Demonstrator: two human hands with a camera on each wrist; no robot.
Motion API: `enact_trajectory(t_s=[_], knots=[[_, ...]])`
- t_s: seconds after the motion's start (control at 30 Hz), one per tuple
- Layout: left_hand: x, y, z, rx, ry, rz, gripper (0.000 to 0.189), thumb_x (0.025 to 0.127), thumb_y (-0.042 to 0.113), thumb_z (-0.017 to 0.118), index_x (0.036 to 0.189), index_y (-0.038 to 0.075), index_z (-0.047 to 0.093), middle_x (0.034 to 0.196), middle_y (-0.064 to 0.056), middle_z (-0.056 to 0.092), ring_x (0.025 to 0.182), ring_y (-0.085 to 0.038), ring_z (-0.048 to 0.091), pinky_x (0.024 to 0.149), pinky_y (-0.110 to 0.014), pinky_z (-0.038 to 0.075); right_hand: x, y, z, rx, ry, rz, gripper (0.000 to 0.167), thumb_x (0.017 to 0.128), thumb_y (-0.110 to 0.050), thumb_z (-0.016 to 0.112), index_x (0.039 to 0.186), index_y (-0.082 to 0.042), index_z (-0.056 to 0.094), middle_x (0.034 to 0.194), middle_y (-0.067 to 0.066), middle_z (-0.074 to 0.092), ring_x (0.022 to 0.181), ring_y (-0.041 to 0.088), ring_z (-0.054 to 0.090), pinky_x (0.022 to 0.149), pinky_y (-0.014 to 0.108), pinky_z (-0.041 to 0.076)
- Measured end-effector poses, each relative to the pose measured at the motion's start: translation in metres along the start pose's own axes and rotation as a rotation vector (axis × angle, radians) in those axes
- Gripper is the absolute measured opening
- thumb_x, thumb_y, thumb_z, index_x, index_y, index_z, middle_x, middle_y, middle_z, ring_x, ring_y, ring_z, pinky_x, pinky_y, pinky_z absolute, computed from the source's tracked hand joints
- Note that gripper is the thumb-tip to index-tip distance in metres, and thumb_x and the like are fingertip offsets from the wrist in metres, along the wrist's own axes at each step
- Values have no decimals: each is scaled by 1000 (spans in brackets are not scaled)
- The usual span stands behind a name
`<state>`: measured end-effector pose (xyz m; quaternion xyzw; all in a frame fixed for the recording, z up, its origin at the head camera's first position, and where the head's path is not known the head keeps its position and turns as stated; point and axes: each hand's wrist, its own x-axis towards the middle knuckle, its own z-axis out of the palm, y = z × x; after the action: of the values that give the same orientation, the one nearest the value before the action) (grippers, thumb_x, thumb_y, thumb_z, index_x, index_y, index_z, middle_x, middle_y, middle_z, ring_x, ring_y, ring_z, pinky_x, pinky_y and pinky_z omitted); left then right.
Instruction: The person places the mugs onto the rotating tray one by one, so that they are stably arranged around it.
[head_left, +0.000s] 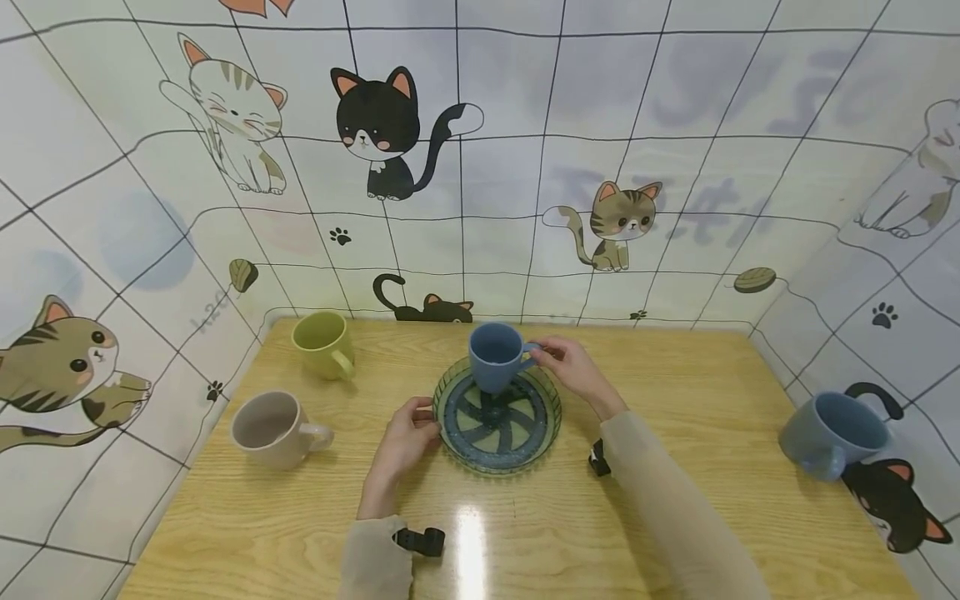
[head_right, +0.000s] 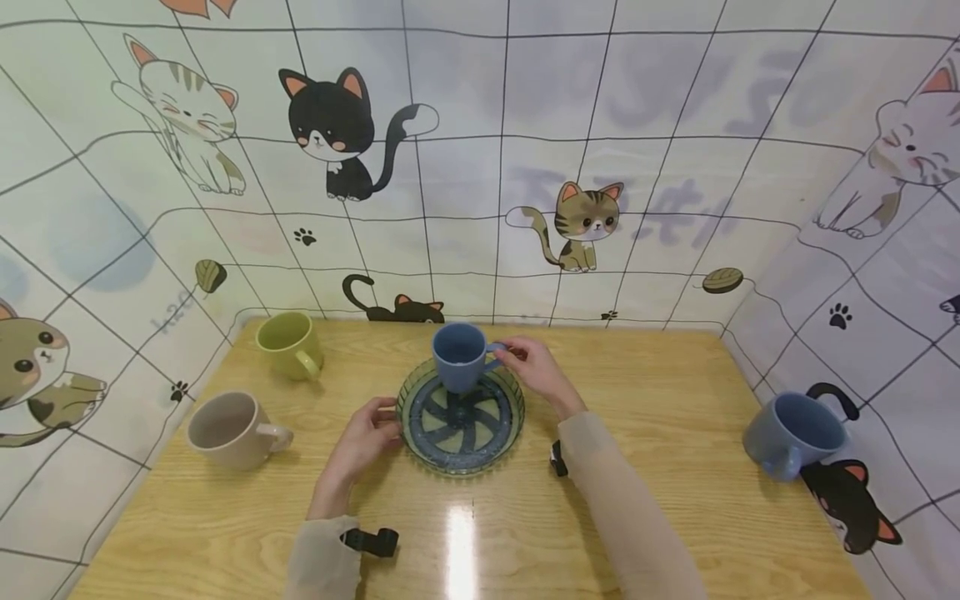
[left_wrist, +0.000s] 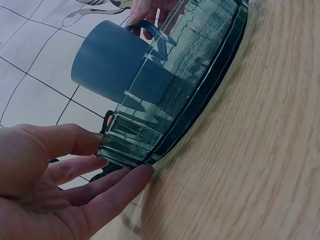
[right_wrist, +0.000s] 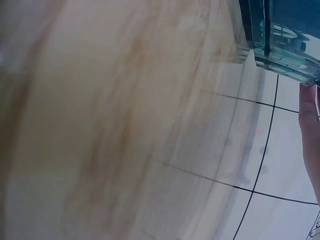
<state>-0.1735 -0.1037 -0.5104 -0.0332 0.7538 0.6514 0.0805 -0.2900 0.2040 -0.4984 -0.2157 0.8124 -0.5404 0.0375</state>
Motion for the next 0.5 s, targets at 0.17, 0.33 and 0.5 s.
enact_trajectory(t_s=[0.17, 0.33, 0.5], knots=[[0, 1, -1, 13, 4, -1, 43, 94, -5, 56, 136, -6, 47, 117, -26, 57, 100, -31, 63, 77, -39, 56, -1, -18, 0, 2, -21, 26, 38, 97, -17, 63, 131, 0, 60, 121, 17, 62, 104, 33, 61, 88, 48, 51], [-1, 2, 0, 4, -8, 4, 43, 94, -6, 55, 136, -9, 45, 118, -29, 56, 102, -36, 62, 78, -42, 56, -5, -42, -2, 29, -63, 58, 56, 93, -11, 69, 141, 4, 47, 138, 25, 49, 118, 41, 49, 95, 51, 45], [-1, 0, 0, -3, -7, -2, 44, 94, -6, 56, 137, -9, 44, 119, -30, 55, 103, -36, 61, 79, -43, 56, -8, -47, -4, 31, -103, 81, 74, 91, -15, 72, 151, -3, 32, 153, 22, 30, 132, 39, 36, 105, 58, 33]])
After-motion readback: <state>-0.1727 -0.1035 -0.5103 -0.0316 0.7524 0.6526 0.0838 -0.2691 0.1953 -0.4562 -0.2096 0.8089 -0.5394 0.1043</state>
